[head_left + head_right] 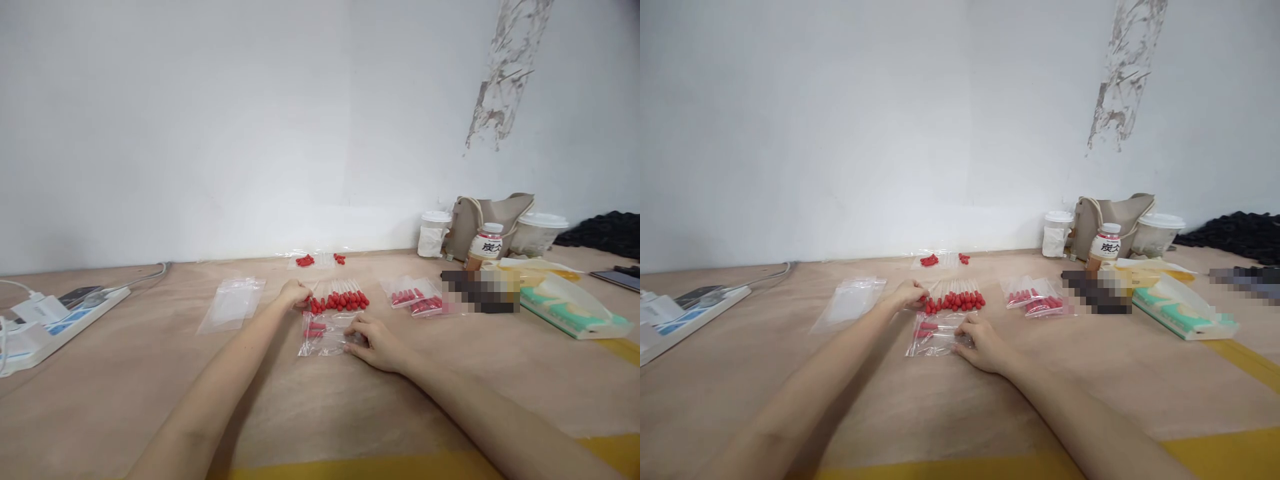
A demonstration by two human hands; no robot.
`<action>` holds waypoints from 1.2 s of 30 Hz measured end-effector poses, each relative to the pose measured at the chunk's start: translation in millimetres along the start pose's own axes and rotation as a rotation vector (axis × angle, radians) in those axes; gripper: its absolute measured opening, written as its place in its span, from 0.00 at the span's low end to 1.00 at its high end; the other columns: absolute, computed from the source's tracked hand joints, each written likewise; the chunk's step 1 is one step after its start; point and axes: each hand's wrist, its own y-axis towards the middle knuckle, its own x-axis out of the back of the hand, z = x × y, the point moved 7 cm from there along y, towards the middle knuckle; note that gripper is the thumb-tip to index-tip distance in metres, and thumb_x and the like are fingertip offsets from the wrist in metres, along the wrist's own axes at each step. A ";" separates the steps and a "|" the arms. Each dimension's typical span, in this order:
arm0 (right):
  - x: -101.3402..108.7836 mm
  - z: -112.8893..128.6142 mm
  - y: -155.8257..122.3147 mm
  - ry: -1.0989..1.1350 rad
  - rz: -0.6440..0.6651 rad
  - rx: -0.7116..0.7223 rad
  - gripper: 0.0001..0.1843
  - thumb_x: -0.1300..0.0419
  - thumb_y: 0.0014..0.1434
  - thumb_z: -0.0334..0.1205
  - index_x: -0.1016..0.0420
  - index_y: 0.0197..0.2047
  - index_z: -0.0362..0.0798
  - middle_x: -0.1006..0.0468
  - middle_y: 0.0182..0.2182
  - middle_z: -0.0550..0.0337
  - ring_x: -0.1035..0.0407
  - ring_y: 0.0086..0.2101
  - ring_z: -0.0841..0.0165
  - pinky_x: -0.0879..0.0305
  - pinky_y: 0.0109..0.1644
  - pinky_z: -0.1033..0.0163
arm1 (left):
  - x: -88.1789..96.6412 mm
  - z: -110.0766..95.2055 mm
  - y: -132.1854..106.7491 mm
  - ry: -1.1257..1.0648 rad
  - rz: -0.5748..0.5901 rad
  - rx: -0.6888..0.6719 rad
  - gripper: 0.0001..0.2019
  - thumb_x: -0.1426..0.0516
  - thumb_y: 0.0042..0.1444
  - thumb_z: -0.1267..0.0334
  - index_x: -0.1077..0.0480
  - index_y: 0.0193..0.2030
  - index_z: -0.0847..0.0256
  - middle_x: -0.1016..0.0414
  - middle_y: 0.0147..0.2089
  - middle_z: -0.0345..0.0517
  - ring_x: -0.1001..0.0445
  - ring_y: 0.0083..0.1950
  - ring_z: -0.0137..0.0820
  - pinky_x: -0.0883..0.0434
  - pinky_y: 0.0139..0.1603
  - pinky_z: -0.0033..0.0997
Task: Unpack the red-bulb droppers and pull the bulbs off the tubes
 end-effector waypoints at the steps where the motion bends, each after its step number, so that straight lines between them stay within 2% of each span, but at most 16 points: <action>1: -0.1 0.2 0.1 0.002 0.002 0.000 0.11 0.42 0.51 0.41 0.29 0.37 0.45 0.32 0.34 0.56 0.36 0.30 0.71 0.39 0.35 0.65 | -0.9 -1.3 0.9 -0.002 -0.016 -0.016 0.15 0.48 0.57 0.60 0.38 0.50 0.64 0.34 0.49 0.49 0.32 0.45 0.34 0.31 0.43 0.40; 8: -0.7 6.5 -2.3 -0.008 0.049 -0.004 0.09 0.41 0.50 0.41 0.30 0.34 0.45 0.32 0.34 0.57 0.37 0.30 0.72 0.40 0.34 0.66 | -7.4 -14.0 1.0 0.031 -0.111 -0.138 0.15 0.49 0.57 0.60 0.38 0.49 0.65 0.34 0.48 0.49 0.31 0.44 0.32 0.31 0.42 0.40; 13: 2.1 11.4 -5.1 -0.005 0.119 0.008 0.09 0.40 0.48 0.41 0.30 0.33 0.45 0.32 0.33 0.58 0.37 0.30 0.72 0.40 0.33 0.67 | 13.3 -10.4 -11.5 0.135 -0.262 -0.166 0.06 0.44 0.49 0.65 0.34 0.34 0.63 0.28 0.31 0.44 0.29 0.34 0.30 0.34 0.31 0.25; 16: 3.7 9.7 -5.5 0.021 0.129 0.000 0.10 0.40 0.48 0.41 0.30 0.34 0.45 0.32 0.33 0.58 0.37 0.30 0.72 0.40 0.33 0.67 | 23.0 -7.1 -19.7 0.215 -0.311 -0.200 0.07 0.43 0.44 0.66 0.35 0.32 0.62 0.27 0.29 0.44 0.29 0.33 0.32 0.37 0.27 0.24; 19: 2.8 6.7 -5.6 0.035 0.132 -0.017 0.11 0.39 0.48 0.42 0.31 0.34 0.45 0.32 0.33 0.58 0.37 0.29 0.73 0.41 0.32 0.68 | 20.9 -6.0 -24.6 0.294 -0.272 -0.270 0.05 0.44 0.42 0.65 0.35 0.28 0.62 0.27 0.27 0.44 0.28 0.30 0.32 0.37 0.26 0.24; 21: 2.4 6.6 -5.5 0.031 0.127 -0.009 0.11 0.39 0.48 0.42 0.30 0.34 0.45 0.33 0.33 0.59 0.37 0.29 0.73 0.41 0.32 0.68 | 17.1 -6.8 -27.9 0.340 -0.216 -0.348 0.04 0.46 0.44 0.64 0.34 0.27 0.62 0.26 0.27 0.44 0.28 0.30 0.31 0.37 0.27 0.24; 24: 2.4 7.6 -5.4 0.033 0.120 0.002 0.11 0.39 0.48 0.41 0.30 0.34 0.45 0.33 0.33 0.58 0.37 0.29 0.73 0.40 0.33 0.67 | 17.7 -8.6 -37.6 0.412 -0.130 -0.510 0.07 0.50 0.48 0.65 0.33 0.33 0.62 0.26 0.32 0.42 0.28 0.33 0.28 0.35 0.31 0.22; 27: 2.2 7.5 -5.4 0.040 0.120 -0.004 0.11 0.39 0.48 0.41 0.31 0.34 0.45 0.33 0.33 0.58 0.37 0.29 0.73 0.40 0.32 0.68 | 25.9 -7.3 -51.4 0.523 -0.060 -0.675 0.12 0.49 0.44 0.71 0.32 0.37 0.59 0.27 0.39 0.41 0.30 0.41 0.29 0.36 0.41 0.24; 31: 2.3 7.8 -5.0 0.038 0.105 0.008 0.10 0.40 0.48 0.41 0.31 0.34 0.46 0.33 0.32 0.59 0.38 0.29 0.73 0.41 0.32 0.68 | 35.1 -5.4 -63.1 0.680 -0.037 -0.825 0.15 0.48 0.40 0.75 0.31 0.36 0.58 0.30 0.42 0.44 0.36 0.49 0.36 0.43 0.52 0.34; 36: 0.8 5.5 -4.9 0.035 0.099 0.007 0.10 0.40 0.48 0.42 0.31 0.34 0.46 0.33 0.32 0.59 0.38 0.28 0.73 0.41 0.32 0.68 | 31.1 -12.1 -57.7 0.722 -0.060 -0.910 0.07 0.49 0.47 0.72 0.32 0.31 0.59 0.30 0.38 0.46 0.35 0.47 0.35 0.43 0.51 0.36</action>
